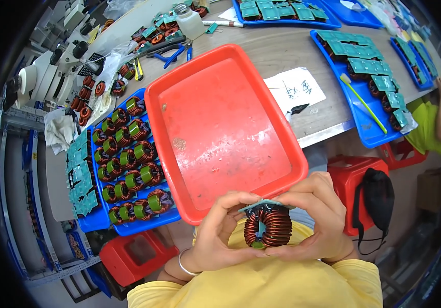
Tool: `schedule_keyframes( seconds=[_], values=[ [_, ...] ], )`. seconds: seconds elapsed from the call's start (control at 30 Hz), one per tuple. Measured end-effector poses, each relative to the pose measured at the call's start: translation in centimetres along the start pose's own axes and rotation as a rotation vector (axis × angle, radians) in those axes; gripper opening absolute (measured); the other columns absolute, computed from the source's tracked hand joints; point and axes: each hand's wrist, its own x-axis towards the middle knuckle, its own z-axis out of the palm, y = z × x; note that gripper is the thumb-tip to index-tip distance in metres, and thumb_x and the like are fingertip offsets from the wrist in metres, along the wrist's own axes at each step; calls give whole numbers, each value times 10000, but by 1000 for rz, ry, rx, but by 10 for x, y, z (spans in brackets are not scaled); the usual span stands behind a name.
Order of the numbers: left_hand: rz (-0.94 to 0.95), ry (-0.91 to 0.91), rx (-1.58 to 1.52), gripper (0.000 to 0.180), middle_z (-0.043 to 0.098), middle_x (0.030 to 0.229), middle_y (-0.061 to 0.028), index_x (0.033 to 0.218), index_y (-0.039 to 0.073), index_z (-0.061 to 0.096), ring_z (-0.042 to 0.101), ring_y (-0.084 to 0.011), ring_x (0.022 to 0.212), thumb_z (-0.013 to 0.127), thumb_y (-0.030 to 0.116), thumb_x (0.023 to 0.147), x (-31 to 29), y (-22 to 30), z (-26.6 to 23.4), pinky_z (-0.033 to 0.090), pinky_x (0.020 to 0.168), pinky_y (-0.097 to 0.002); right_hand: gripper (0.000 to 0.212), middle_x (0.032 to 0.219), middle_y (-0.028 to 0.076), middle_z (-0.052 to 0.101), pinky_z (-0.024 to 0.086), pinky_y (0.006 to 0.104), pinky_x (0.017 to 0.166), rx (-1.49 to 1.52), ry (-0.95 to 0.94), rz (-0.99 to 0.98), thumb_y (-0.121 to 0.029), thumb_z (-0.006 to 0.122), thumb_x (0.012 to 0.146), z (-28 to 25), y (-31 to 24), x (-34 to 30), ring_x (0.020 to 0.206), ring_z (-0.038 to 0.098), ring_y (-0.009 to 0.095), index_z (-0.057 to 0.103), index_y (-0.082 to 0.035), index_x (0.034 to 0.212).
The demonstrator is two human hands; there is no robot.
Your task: Assembling and inspecting inductors on printed circuit boards at a workstation.
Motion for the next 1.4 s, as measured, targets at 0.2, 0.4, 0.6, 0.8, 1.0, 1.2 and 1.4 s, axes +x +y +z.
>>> schedule_keyframes(
  seconds=[0.2, 0.4, 0.6, 0.8, 1.0, 1.2, 1.4],
  values=[
    [67, -72, 158, 760, 390, 1195, -134, 1245, -16, 329, 424, -232, 1142, 772, -13, 627, 7, 2, -1, 340, 991, -364, 528, 806, 60, 561, 369, 321, 685, 68, -32, 47, -348, 822, 508, 0, 8, -5, 735, 503, 211, 615, -22, 868],
    [52, 29, 134, 743, 406, 1180, -134, 1224, -19, 338, 442, -225, 1119, 776, -12, 624, 9, 3, 6, 384, 951, -362, 394, 780, 82, 570, 400, 304, 670, 124, 71, 80, -236, 769, 612, -5, 37, 7, 706, 531, 190, 606, 5, 878],
    [-7, 296, 90, 753, 472, 1080, -105, 1160, -20, 371, 512, -171, 992, 819, 79, 564, 17, -1, 8, 456, 852, -292, 154, 730, 109, 574, 437, 277, 624, -461, 196, 201, -40, 582, 783, -6, 128, 43, 640, 543, 202, 605, -9, 933],
    [27, 246, 201, 711, 454, 1104, -101, 1168, -16, 372, 495, -178, 1023, 790, 43, 595, 21, -3, 3, 443, 876, -298, 152, 579, 147, 538, 436, 334, 528, -357, -85, 491, -119, 562, 824, 7, 130, 47, 508, 529, 250, 626, 6, 884],
    [24, 231, 243, 723, 448, 1109, -102, 1170, -8, 366, 490, -185, 1033, 795, 39, 591, 18, -1, 1, 427, 899, -314, 128, 626, 59, 553, 414, 238, 527, -387, 180, 466, -68, 658, 761, 4, 115, 29, 566, 523, 99, 573, 5, 822],
    [89, 196, 439, 720, 467, 1063, -110, 1149, -1, 398, 501, -194, 982, 816, 57, 567, 19, 3, 2, 413, 862, -306, 144, 692, 87, 590, 421, 219, 528, 94, 369, 278, 85, 560, 735, -20, 31, 19, 579, 540, 136, 616, 38, 859],
    [145, 236, 570, 693, 503, 1001, -120, 1111, -2, 443, 513, -216, 906, 837, 104, 551, 18, 5, 7, 429, 762, -293, 258, 693, 65, 610, 394, 267, 520, 179, 173, -114, 14, 743, 575, -22, 6, 12, 551, 533, 154, 674, -3, 822]
  ],
)
